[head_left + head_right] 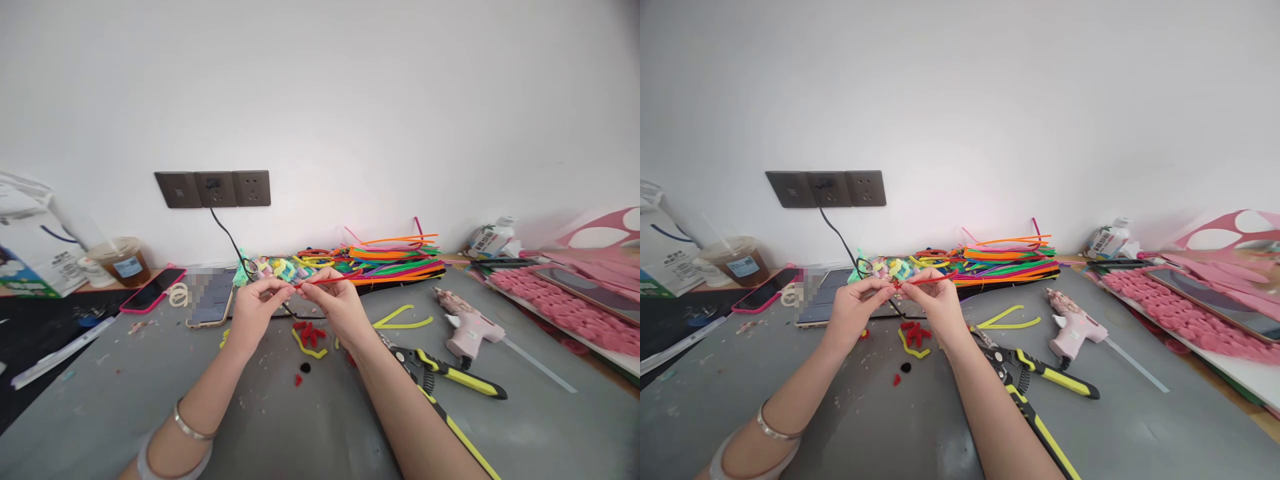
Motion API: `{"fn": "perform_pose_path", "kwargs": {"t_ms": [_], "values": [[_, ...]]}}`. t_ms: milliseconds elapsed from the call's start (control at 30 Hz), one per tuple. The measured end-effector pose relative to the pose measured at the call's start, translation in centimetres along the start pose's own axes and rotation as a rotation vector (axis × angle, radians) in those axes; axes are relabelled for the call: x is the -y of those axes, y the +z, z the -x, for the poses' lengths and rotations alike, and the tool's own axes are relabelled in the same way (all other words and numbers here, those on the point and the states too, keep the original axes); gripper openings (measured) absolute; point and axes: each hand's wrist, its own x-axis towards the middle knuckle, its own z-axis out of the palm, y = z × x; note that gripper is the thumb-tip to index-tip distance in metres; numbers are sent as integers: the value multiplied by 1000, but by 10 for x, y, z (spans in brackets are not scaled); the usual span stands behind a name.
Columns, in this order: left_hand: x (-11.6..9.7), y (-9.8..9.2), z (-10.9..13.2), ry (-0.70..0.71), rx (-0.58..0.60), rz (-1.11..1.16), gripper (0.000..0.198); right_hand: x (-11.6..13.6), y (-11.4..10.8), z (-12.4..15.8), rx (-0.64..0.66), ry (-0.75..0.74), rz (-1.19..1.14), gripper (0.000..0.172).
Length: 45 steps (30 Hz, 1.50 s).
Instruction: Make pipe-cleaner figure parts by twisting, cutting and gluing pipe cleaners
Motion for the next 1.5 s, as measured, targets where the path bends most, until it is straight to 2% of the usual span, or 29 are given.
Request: {"fn": "perform_pose_path", "kwargs": {"t_ms": [167, 367, 467, 567, 667, 833, 967, 1033, 1233, 1500], "values": [[-3, -2, 1, 72, 8, -57, 15, -1, 1, -1, -21, -1, -6, 25], [-8, -3, -2, 43, 8, 7, 15, 3, -2, -1, -5, 12, 115, 28], [-7, 0, -2, 8, -17, 153, 17, 5, 0, 1, 33, 21, 183, 29], [-7, 8, 1, -114, -58, 428, 23, 5, 3, 3, 39, -16, 201, 28], [-9, 16, 6, -277, -101, 648, 32, 2, 6, 5, 7, -144, 214, 21], [-12, 23, 12, -411, -60, 753, 25, 0, 9, 11, 2, -461, 435, 7], [-11, 24, 14, -454, -45, 787, 24, 2, 8, 13, 62, -689, 678, 15], [-11, 24, 14, -469, -33, 824, 24, 3, 7, 14, 98, -741, 734, 18], [-12, 24, 12, -491, 4, 924, 26, 3, 4, 12, 120, -686, 717, 16], [-13, 22, 12, -493, 74, 916, 25, 7, 2, 7, 110, -503, 489, 8]]}}
